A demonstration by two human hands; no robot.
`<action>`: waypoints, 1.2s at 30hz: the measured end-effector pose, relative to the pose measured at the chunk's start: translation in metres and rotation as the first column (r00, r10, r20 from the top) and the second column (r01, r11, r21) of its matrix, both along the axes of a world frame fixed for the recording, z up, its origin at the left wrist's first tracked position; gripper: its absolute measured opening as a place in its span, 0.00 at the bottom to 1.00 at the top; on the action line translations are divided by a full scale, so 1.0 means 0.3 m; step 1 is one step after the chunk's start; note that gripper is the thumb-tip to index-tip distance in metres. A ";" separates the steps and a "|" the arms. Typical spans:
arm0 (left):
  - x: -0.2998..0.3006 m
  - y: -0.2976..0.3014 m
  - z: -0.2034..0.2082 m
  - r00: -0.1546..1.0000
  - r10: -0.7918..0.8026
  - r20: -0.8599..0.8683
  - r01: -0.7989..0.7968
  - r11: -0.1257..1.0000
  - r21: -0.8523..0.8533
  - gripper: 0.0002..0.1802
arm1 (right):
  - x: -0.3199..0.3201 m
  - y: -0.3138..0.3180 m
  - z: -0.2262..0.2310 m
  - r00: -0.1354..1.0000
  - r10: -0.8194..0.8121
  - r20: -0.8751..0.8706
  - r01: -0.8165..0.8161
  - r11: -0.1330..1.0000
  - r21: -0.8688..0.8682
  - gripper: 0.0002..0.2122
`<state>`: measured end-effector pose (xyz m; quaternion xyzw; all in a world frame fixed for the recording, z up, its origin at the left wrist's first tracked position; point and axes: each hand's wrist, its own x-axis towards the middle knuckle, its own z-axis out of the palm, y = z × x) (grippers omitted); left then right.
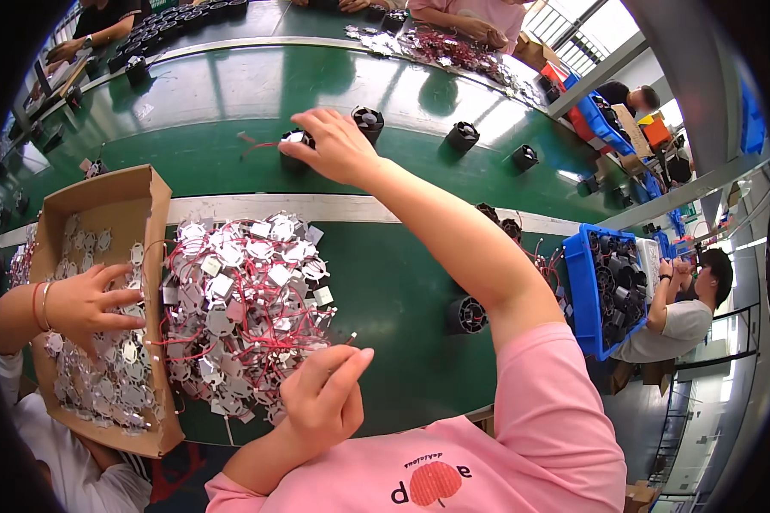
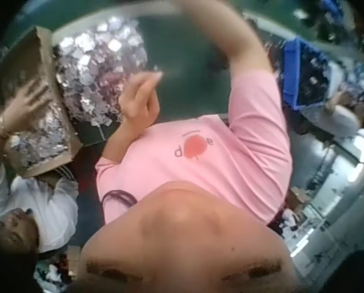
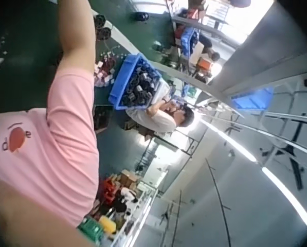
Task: Assembling small electronic components with wires into a plastic housing.
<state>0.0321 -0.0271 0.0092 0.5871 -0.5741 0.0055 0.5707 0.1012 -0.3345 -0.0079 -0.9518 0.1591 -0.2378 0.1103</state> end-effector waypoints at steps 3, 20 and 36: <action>0.003 0.009 0.018 1.000 -0.008 -0.010 0.008 1.000 0.016 0.20 | 0.007 -0.158 -0.040 0.993 -0.107 0.048 0.117 0.933 -0.340 0.29; -0.034 -0.011 0.048 0.917 -0.273 -0.291 0.294 0.955 0.030 0.22 | -0.422 -0.121 0.196 0.877 -0.423 -0.227 0.465 0.867 0.179 0.28; -0.093 0.000 0.041 0.751 -0.092 -0.654 0.481 0.755 0.446 0.24 | -0.651 0.436 0.214 0.980 -0.033 0.197 -0.128 0.654 0.745 0.26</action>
